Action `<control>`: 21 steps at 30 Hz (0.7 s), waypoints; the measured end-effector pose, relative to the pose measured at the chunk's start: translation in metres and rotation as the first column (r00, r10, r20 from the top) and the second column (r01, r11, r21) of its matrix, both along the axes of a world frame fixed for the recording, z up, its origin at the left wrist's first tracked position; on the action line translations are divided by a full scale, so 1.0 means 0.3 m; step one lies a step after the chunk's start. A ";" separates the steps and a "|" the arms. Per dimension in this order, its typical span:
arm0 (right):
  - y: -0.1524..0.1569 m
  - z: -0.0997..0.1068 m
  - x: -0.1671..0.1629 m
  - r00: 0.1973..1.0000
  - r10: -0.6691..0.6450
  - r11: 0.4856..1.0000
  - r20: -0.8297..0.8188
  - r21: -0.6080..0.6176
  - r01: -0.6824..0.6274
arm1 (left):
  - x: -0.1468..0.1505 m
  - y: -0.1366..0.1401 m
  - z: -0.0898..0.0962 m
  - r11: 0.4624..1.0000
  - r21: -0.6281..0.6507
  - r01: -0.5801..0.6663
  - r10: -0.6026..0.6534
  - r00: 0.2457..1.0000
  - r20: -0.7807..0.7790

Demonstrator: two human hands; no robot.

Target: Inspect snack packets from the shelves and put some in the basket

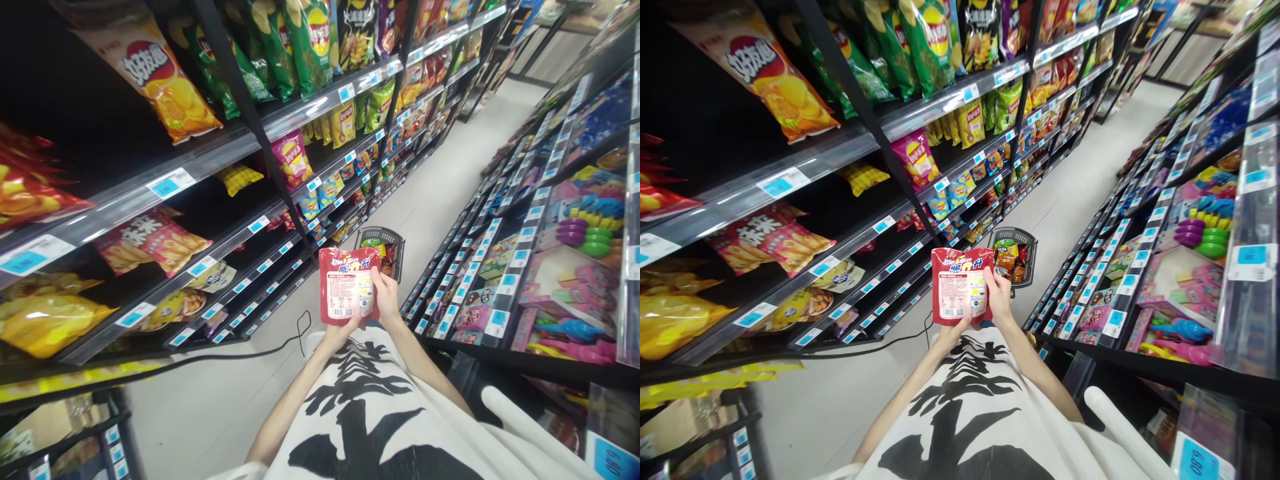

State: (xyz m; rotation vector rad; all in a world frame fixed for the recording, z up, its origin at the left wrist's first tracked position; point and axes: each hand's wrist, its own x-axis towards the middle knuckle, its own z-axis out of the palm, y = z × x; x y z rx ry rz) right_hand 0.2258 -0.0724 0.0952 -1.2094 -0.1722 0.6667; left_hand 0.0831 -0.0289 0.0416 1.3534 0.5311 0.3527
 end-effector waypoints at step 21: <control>0.001 -0.007 -0.005 1.000 -0.006 1.000 -0.024 0.006 0.006 | 0.016 -0.002 0.062 0.989 0.113 -0.093 0.094 0.996 -0.004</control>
